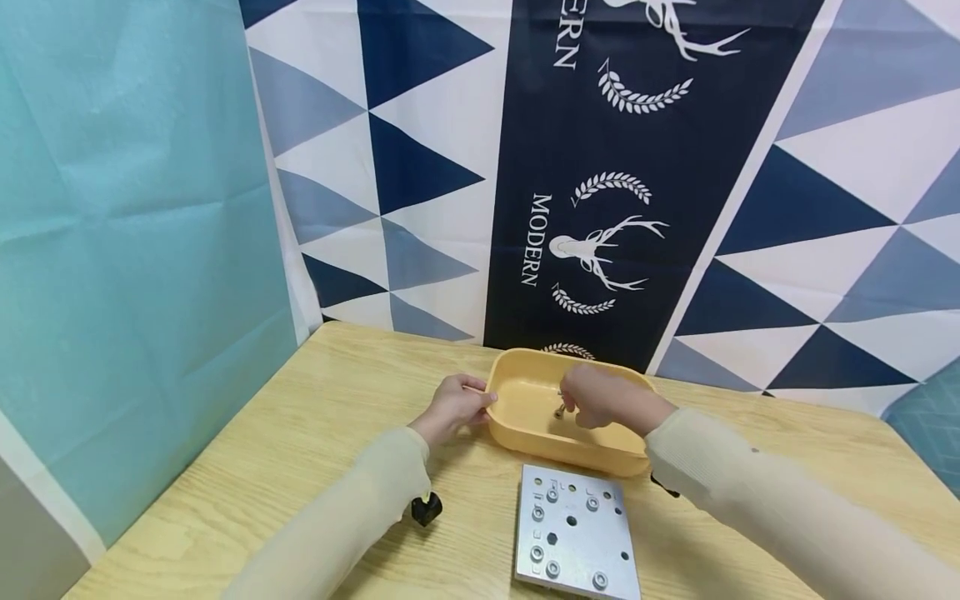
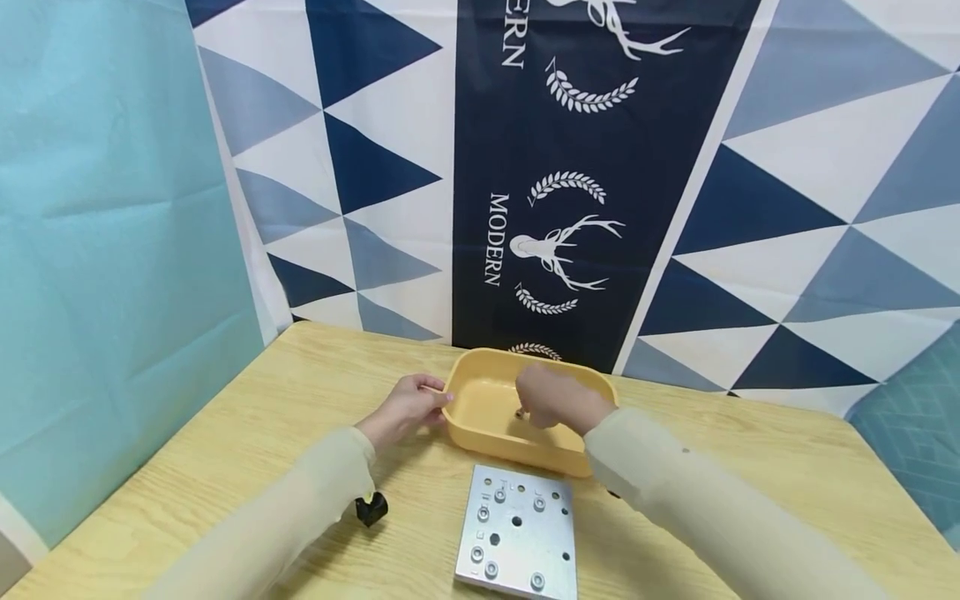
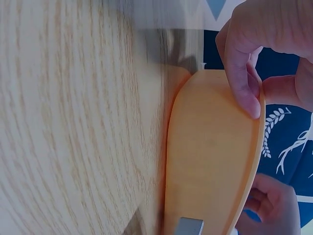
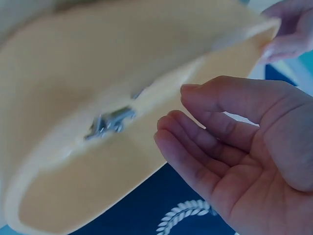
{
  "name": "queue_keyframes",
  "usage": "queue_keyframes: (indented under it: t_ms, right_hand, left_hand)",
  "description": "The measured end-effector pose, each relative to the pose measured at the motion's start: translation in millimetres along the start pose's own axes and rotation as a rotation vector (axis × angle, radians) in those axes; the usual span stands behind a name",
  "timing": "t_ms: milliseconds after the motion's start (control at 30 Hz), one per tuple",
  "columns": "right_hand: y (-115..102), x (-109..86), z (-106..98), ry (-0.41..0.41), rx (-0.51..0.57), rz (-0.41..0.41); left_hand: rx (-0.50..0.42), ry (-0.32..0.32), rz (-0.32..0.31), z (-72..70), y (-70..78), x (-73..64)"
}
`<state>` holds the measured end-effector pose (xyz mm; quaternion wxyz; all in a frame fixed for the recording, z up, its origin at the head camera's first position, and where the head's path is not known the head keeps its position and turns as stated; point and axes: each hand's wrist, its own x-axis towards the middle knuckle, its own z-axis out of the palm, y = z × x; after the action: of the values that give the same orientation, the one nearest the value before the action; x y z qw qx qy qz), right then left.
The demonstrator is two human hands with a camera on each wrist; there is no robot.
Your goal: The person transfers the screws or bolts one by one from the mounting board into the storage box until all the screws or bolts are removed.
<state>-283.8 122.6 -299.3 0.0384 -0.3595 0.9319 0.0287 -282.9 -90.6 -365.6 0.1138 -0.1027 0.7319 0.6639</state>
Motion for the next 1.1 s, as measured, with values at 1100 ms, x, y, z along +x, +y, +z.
queue_keyframes:
  t_ms: [1100]
  right_hand:
    - [-83, -55.0, 4, 0.118, 0.232, -0.185]
  left_hand:
    - [0.008, 0.003, -0.004, 0.5, 2.8, 2.9]
